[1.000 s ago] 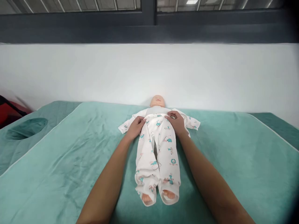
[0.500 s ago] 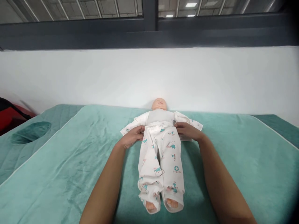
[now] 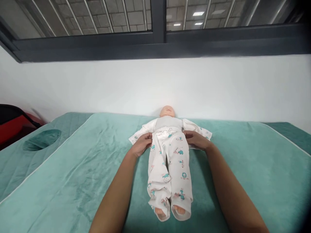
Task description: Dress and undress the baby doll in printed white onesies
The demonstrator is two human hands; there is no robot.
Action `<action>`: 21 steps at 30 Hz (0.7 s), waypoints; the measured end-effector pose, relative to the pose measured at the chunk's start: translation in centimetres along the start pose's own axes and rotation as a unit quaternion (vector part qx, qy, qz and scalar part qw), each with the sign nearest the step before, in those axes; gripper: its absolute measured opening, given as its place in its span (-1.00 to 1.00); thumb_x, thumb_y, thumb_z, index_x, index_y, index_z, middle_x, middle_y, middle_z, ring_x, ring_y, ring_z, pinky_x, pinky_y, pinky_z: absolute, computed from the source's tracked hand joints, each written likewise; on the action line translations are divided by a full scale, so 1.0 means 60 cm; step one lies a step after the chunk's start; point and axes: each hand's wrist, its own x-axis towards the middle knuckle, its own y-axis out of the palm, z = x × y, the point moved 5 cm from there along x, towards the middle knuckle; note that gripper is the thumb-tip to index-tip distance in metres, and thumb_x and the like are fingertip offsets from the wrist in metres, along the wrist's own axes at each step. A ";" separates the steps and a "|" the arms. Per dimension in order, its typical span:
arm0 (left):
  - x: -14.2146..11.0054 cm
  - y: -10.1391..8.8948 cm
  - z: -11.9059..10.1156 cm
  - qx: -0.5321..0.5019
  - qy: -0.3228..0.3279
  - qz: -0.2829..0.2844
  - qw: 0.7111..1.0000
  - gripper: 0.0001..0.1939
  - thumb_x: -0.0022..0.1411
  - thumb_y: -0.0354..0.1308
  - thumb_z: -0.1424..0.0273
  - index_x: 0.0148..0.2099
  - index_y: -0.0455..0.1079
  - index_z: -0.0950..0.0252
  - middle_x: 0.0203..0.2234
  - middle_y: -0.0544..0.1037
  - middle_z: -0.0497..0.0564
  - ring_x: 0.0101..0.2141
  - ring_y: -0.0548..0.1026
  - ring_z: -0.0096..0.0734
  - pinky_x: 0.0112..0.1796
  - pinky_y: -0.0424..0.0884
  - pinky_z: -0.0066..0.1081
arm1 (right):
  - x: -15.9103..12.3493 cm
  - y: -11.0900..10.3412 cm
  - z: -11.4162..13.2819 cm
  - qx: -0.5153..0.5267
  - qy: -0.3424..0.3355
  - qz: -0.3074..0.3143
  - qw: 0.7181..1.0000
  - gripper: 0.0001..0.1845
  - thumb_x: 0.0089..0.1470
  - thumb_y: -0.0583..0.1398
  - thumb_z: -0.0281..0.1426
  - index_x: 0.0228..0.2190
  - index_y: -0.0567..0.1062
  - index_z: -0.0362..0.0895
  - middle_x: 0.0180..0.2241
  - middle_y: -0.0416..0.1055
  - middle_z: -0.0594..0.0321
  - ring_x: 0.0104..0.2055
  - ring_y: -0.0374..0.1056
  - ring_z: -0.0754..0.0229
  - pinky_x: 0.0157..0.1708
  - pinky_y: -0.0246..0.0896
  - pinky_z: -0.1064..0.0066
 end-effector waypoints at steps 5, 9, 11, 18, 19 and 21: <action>0.007 0.000 0.002 0.026 0.064 -0.050 0.996 -0.84 -0.03 0.17 0.48 -0.37 0.24 0.28 -0.54 0.30 -0.17 -0.54 0.22 -0.59 -0.50 0.11 -0.53 | 0.023 0.009 -0.006 -0.021 -0.066 -0.043 0.997 -0.66 -0.19 0.38 -0.23 -0.49 0.36 -0.12 -0.45 0.37 0.34 -0.37 0.27 0.24 -0.34 0.17 0.39; 0.010 0.004 0.003 0.037 0.080 -0.067 0.994 -0.81 -0.03 0.16 0.47 -0.31 0.23 0.25 -0.53 0.32 -0.18 -0.55 0.24 -0.57 -0.52 0.10 -0.52 | 0.038 0.002 -0.024 -0.022 -0.066 -0.109 0.992 -0.56 -0.24 0.38 -0.23 -0.54 0.20 -0.08 -0.59 0.16 0.47 -0.54 0.06 0.34 -0.51 0.00 0.46; 0.012 0.006 0.003 0.036 0.082 -0.073 0.993 -0.79 -0.03 0.16 0.48 -0.31 0.21 0.23 -0.55 0.30 -0.19 -0.56 0.23 -0.57 -0.53 0.09 -0.52 | 0.042 0.003 -0.030 0.008 -0.059 -0.114 0.992 -0.55 -0.25 0.37 -0.27 -0.52 0.16 -0.06 -0.61 0.10 0.50 -0.57 -0.01 0.37 -0.54 -0.07 0.48; 0.015 0.014 0.000 0.018 0.103 -0.060 0.993 -0.75 -0.06 0.11 0.53 -0.31 0.15 0.21 -0.56 0.22 -0.21 -0.57 0.16 -0.57 -0.54 0.04 -0.53 | 0.046 0.002 -0.028 0.044 -0.074 -0.137 0.987 -0.61 -0.23 0.29 -0.32 -0.49 0.14 -0.05 -0.57 0.17 0.47 -0.56 0.02 0.35 -0.54 -0.04 0.46; 0.015 0.014 -0.001 0.028 0.103 -0.064 0.992 -0.76 -0.05 0.11 0.52 -0.30 0.16 0.21 -0.55 0.23 -0.20 -0.56 0.17 -0.56 -0.53 0.06 -0.53 | 0.044 0.000 -0.027 0.035 -0.077 -0.130 0.988 -0.64 -0.22 0.28 -0.33 -0.48 0.16 -0.05 -0.56 0.19 0.46 -0.56 0.03 0.34 -0.54 -0.03 0.46; 0.013 0.011 -0.005 0.063 0.107 -0.084 0.989 -0.77 -0.03 0.13 0.51 -0.28 0.20 0.22 -0.51 0.28 -0.18 -0.51 0.23 -0.54 -0.49 0.12 -0.52 | 0.039 -0.005 -0.021 -0.008 -0.088 -0.113 0.990 -0.71 -0.17 0.26 -0.34 -0.45 0.21 -0.06 -0.52 0.25 0.43 -0.52 0.10 0.31 -0.51 0.01 0.44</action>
